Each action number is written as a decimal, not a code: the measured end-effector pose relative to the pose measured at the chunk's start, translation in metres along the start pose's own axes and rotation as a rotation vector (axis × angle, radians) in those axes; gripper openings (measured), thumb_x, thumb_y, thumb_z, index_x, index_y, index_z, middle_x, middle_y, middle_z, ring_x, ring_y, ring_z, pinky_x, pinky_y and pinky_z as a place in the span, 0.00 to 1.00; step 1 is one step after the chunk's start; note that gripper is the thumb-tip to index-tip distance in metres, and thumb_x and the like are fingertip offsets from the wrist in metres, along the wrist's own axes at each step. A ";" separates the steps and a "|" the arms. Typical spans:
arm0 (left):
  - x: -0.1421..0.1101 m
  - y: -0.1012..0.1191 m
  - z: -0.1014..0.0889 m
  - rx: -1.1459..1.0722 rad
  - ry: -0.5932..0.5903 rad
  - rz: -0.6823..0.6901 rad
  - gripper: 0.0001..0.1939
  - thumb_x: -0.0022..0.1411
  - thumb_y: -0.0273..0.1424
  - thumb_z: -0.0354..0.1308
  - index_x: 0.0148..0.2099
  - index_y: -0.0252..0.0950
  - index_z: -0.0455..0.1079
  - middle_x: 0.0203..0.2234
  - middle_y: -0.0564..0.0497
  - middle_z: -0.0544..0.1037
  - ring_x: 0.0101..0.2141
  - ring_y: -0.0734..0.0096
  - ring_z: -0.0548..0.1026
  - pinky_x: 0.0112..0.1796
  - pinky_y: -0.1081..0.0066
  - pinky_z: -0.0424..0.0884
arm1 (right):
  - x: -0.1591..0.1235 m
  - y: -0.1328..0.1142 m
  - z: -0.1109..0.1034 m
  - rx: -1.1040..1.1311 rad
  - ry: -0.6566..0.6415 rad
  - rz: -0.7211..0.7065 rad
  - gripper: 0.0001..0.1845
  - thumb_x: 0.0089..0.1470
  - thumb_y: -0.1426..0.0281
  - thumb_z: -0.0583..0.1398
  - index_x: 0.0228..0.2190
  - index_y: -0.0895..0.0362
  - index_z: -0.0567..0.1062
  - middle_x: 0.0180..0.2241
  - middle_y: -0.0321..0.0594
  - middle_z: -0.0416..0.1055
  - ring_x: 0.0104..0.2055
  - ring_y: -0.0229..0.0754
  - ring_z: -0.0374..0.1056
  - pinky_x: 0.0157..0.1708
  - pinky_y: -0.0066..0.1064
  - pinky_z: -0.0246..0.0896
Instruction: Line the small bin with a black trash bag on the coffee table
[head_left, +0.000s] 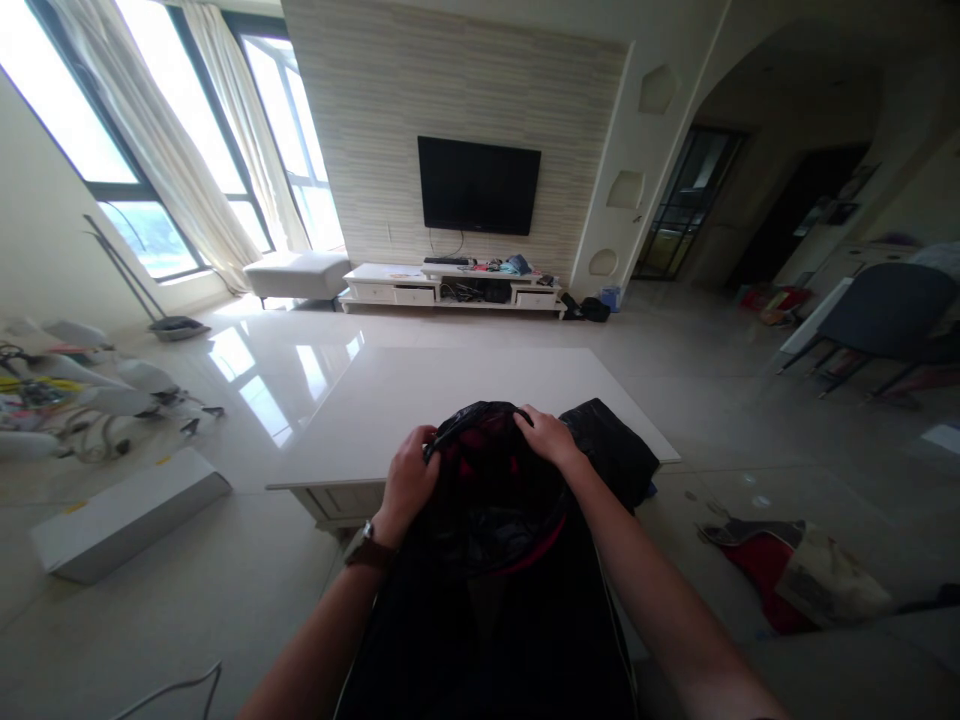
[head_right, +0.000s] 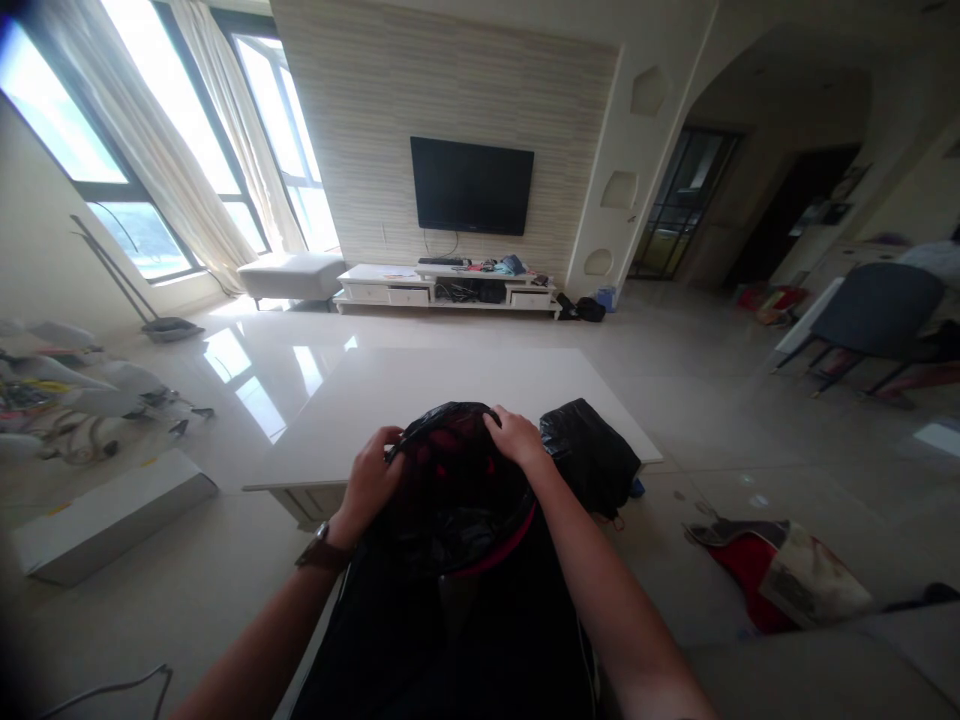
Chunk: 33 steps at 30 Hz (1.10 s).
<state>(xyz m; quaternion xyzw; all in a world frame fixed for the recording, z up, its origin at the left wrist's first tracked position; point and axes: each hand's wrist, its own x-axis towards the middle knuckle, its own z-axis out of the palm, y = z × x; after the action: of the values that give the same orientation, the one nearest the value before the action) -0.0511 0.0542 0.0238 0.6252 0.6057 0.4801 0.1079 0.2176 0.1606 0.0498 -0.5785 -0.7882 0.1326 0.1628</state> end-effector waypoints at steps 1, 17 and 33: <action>0.007 -0.006 -0.001 -0.078 0.032 -0.104 0.11 0.62 0.33 0.56 0.47 0.39 0.73 0.35 0.48 0.79 0.38 0.60 0.77 0.42 0.61 0.74 | -0.001 0.001 0.001 0.008 0.004 -0.015 0.26 0.71 0.50 0.47 0.56 0.49 0.74 0.52 0.47 0.80 0.52 0.53 0.76 0.50 0.39 0.65; -0.050 -0.061 0.001 -0.275 0.041 -0.292 0.23 0.61 0.41 0.60 0.56 0.37 0.72 0.50 0.40 0.79 0.48 0.54 0.79 0.47 0.55 0.78 | -0.007 0.022 0.019 0.084 0.075 0.003 0.26 0.71 0.50 0.48 0.55 0.52 0.73 0.46 0.48 0.82 0.50 0.54 0.77 0.46 0.36 0.65; -0.183 -0.021 0.003 0.231 -0.276 0.204 0.09 0.63 0.30 0.61 0.39 0.48 0.82 0.44 0.46 0.81 0.52 0.49 0.74 0.54 0.46 0.71 | -0.110 0.076 0.065 0.540 0.363 0.079 0.31 0.50 0.54 0.66 0.52 0.54 0.69 0.54 0.51 0.71 0.58 0.55 0.69 0.61 0.52 0.64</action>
<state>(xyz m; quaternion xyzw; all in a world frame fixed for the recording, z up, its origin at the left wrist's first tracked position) -0.0266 -0.0969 -0.0785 0.7513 0.5699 0.3258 0.0682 0.2871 0.0764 -0.0513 -0.5588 -0.6597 0.2375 0.4428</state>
